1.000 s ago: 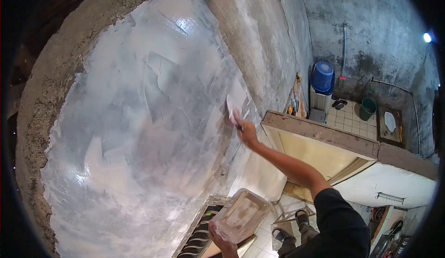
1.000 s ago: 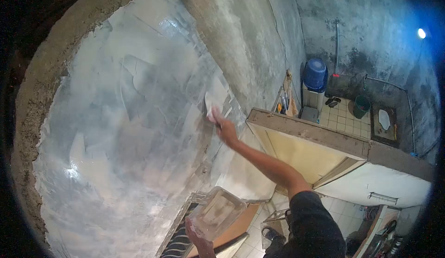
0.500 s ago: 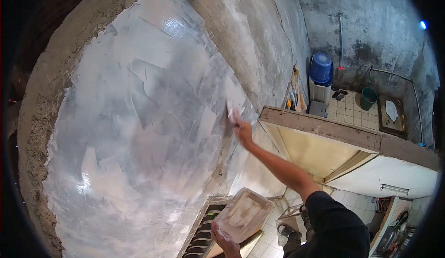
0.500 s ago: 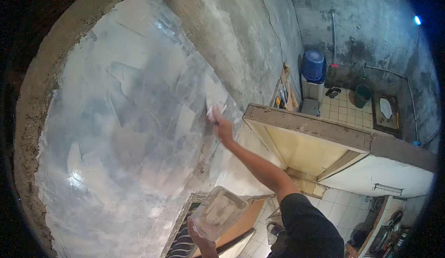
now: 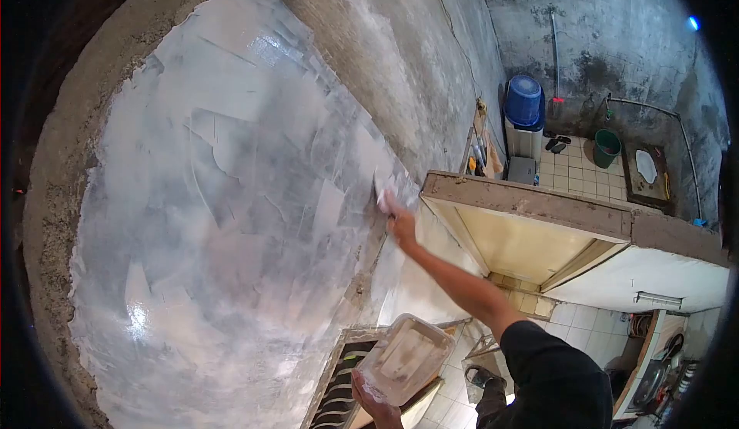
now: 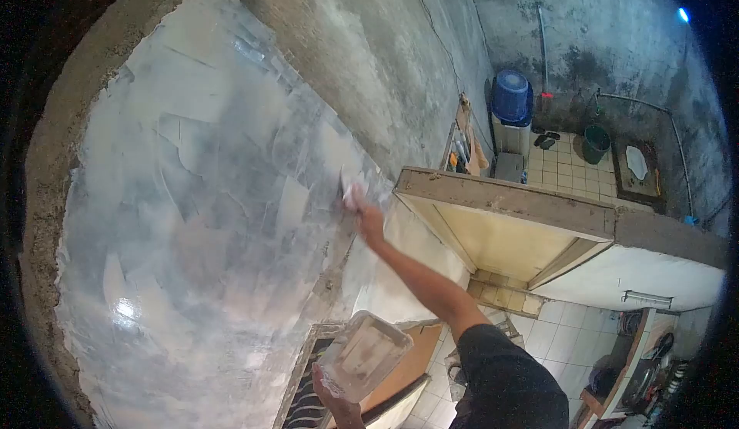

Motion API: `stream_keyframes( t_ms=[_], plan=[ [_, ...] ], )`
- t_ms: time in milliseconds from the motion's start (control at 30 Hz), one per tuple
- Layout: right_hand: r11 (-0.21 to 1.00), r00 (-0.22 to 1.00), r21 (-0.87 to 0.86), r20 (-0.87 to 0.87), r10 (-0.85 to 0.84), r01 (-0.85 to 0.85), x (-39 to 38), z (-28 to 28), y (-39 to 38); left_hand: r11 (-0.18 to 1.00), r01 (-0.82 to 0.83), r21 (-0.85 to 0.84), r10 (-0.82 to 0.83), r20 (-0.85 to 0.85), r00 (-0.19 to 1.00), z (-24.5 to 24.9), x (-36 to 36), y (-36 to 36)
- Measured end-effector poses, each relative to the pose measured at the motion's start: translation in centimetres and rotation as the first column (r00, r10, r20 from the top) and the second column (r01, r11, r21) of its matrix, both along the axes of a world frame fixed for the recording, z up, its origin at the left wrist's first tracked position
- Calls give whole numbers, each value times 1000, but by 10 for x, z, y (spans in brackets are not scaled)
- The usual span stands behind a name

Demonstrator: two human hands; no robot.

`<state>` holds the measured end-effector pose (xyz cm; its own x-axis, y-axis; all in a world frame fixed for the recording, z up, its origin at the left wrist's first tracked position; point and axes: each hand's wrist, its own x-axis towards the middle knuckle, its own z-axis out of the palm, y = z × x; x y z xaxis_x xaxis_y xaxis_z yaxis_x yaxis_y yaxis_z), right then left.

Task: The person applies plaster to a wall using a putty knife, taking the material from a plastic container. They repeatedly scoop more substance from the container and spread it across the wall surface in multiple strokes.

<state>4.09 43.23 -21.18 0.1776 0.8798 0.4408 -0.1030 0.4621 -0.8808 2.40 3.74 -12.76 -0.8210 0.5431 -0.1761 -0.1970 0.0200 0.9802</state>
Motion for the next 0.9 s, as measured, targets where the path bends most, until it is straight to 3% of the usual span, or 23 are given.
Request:
stream_keyframes(
  t_ms=[33, 67, 100, 167, 233, 267, 300, 333, 367, 400, 500, 533, 567, 600, 633, 667, 700, 733, 800, 833, 867, 900],
  plan=[
    [993, 989, -78, 109, 101, -93, 0, 0, -29, 996, 38, 81, -47, 108, 993, 3, 0, 3],
    [995, 966, 15, 238, 95, -102, -4, -9, -50, 984, 70, 161, -104, 213, 971, 3, 0, 6],
    [967, 946, -64, 200, 256, -248, -2, -17, -74, 984, 79, 157, -113, 217, 970, -6, -4, 5],
    [954, 940, -31, 168, 299, -298, 10, -29, -91, 987, 131, 92, -134, 20, 991, -33, -17, -3],
    [917, 930, 153, 43, 365, -368, 23, -42, -81, 991, 92, 95, -100, 90, 991, -16, -4, 11],
    [966, 978, 164, -26, 205, -198, 23, -44, -62, 995, 44, 93, -58, 158, 986, -7, 1, 15],
    [994, 992, -80, 100, 83, -75, 22, -52, -36, 995, 41, 86, -54, 152, 987, -4, 1, 14],
    [995, 986, -38, -139, -94, 90, 28, -37, -13, 994, 61, 90, -75, 164, 984, -2, 2, 13],
    [966, 979, -219, -115, -167, 139, 41, -23, 6, 992, 80, 96, -96, 179, 979, 0, 4, 12],
    [974, 960, -187, -227, -167, 125, 46, -27, 27, 993, 78, 91, -93, 178, 980, 3, 7, 13],
    [974, 976, -207, -175, -130, 93, 41, -47, 55, 999, 29, 29, -33, 134, 990, 13, 18, 14],
    [996, 962, -86, -272, 1, -25, 27, -56, 58, 999, -36, -6, 36, -7, 999, 13, 26, 13],
    [996, 962, -82, -272, 6, -29, 17, -70, 52, 994, -105, -31, 99, -147, 984, 12, 29, 13],
    [976, 994, -198, -83, 71, -86, 18, -53, 25, 994, -107, -30, 102, -144, 984, -2, 17, 4],
    [940, 983, -321, 104, 152, -111, 18, -48, 2, 986, 54, -155, -102, -322, 941, -28, -5, -14],
    [975, 993, -205, 62, 103, -89, 11, -58, -15, 934, 191, -301, -317, -457, 831, -43, -17, -24],
    [995, 998, -84, 15, 59, -58, 8, -69, -25, 933, 200, -299, -323, -452, 831, -45, -20, -25],
    [995, 998, -82, 18, 54, -52, 14, -73, -27, 932, 216, -293, -326, -411, 851, -45, -22, -24],
    [996, 999, 80, 14, 36, -37, 31, -86, -29, 931, 225, -287, -326, -376, 867, -38, -19, -15],
    [996, 983, 78, -174, 54, -41, 21, -109, -7, 991, 131, -3, -131, 23, 991, -21, -10, -1],
    [999, 991, 27, -123, -43, 47, 24, -107, 8, 974, -87, 210, -19, 456, 890, -5, -4, 8],
    [998, 986, -30, -157, -65, 61, 31, -96, 19, 975, -88, 205, -14, 447, 894, 6, 3, 11]
  ],
)
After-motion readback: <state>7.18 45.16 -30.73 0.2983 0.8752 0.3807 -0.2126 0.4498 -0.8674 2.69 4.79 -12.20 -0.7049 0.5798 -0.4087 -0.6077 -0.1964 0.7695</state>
